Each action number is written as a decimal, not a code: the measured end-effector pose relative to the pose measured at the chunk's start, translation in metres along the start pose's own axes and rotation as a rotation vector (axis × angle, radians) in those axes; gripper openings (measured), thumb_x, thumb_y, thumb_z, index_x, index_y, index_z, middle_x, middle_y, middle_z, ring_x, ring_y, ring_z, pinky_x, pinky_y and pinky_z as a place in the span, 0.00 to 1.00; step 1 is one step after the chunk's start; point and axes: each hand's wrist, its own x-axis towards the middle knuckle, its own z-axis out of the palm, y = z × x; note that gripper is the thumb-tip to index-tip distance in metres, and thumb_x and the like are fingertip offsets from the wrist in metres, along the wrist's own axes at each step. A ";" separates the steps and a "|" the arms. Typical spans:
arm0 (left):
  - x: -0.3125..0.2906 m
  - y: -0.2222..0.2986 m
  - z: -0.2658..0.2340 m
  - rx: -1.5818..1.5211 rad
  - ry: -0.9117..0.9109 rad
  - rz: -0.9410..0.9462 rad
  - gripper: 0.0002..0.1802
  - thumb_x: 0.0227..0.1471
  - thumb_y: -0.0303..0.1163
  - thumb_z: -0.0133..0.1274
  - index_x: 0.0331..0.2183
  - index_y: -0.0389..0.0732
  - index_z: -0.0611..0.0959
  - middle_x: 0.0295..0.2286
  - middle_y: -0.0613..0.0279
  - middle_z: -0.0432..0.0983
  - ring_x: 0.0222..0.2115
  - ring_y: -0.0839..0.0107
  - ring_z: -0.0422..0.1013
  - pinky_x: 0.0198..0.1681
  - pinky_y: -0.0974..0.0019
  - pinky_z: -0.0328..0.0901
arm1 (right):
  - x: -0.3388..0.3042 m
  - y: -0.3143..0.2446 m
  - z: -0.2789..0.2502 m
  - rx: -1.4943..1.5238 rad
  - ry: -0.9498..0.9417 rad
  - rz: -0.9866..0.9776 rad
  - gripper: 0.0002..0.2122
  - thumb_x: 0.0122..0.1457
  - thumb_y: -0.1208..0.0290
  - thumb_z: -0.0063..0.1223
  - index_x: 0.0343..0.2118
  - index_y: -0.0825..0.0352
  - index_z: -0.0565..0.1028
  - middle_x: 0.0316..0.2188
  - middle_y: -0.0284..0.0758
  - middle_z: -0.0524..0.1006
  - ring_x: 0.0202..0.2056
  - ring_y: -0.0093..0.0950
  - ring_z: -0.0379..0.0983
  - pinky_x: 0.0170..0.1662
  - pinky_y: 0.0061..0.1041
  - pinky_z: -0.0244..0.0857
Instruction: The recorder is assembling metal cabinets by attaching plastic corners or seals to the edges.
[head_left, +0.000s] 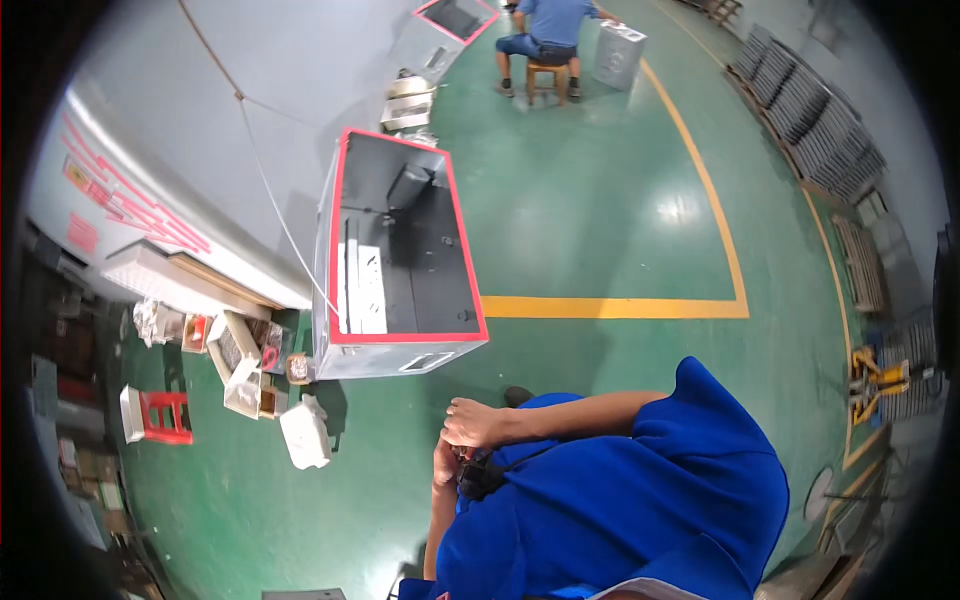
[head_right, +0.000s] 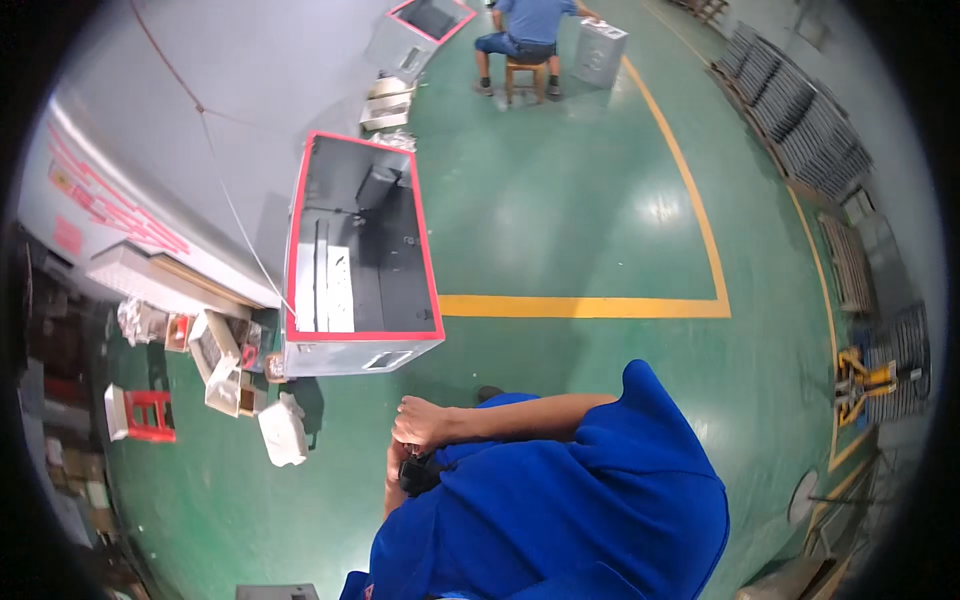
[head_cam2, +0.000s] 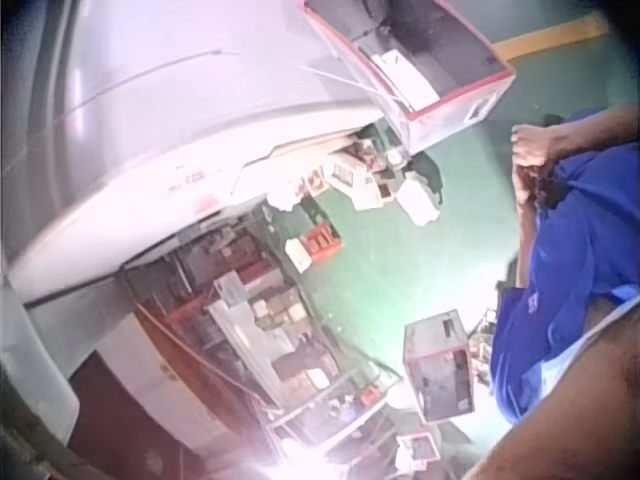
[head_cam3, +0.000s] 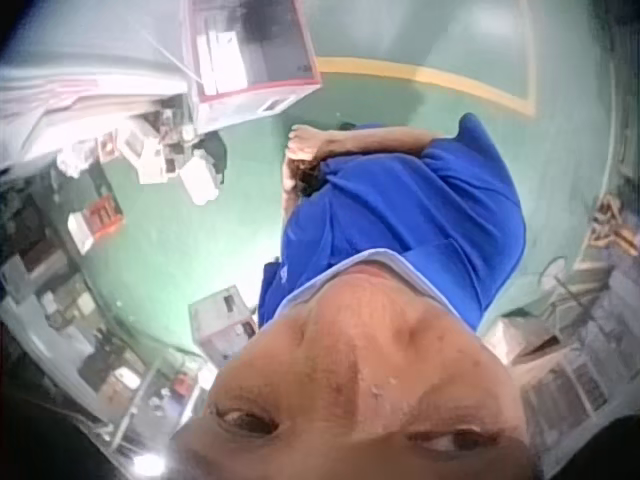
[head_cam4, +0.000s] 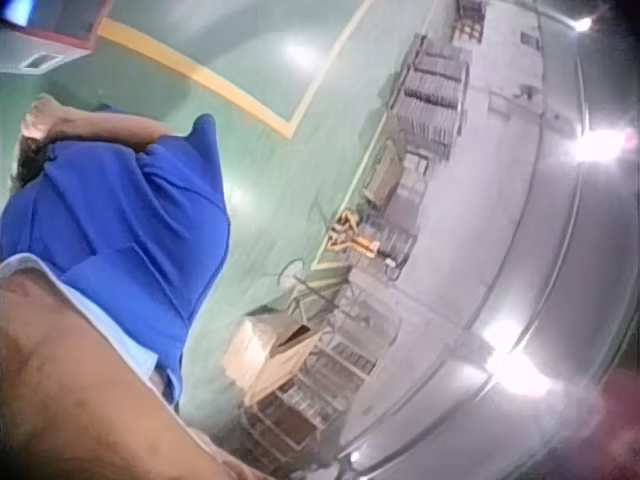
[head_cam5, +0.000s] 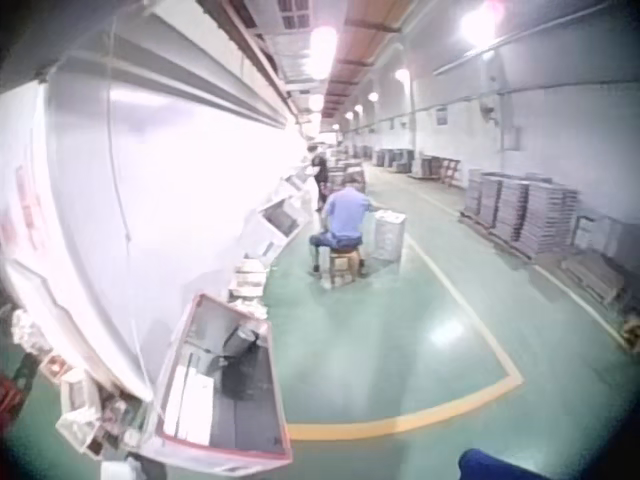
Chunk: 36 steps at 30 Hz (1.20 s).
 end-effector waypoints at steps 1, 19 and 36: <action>-0.001 0.004 0.000 0.009 -0.011 -0.003 0.22 0.57 0.46 0.33 0.39 0.39 0.71 0.23 0.64 0.70 0.22 0.74 0.66 0.24 0.72 0.59 | -0.002 -0.003 -0.002 0.017 0.014 0.016 0.07 0.41 0.65 0.51 0.17 0.63 0.73 0.17 0.31 0.73 0.27 0.31 0.71 0.31 0.32 0.59; 0.020 -0.054 -0.028 -0.245 -0.006 -0.473 0.15 0.54 0.43 0.44 0.35 0.42 0.77 0.29 0.66 0.75 0.28 0.75 0.72 0.29 0.73 0.67 | -0.055 -0.029 0.022 0.010 -0.092 0.332 0.06 0.43 0.68 0.51 0.19 0.66 0.74 0.21 0.35 0.73 0.27 0.32 0.73 0.29 0.32 0.66; 0.136 -0.109 0.179 -0.069 -0.079 -0.446 0.17 0.58 0.46 0.37 0.28 0.45 0.73 0.13 0.73 0.64 0.10 0.82 0.60 0.09 0.79 0.49 | -0.223 0.124 -0.067 0.396 0.382 0.451 0.07 0.37 0.69 0.61 0.20 0.62 0.75 0.22 0.33 0.72 0.31 0.34 0.70 0.33 0.32 0.64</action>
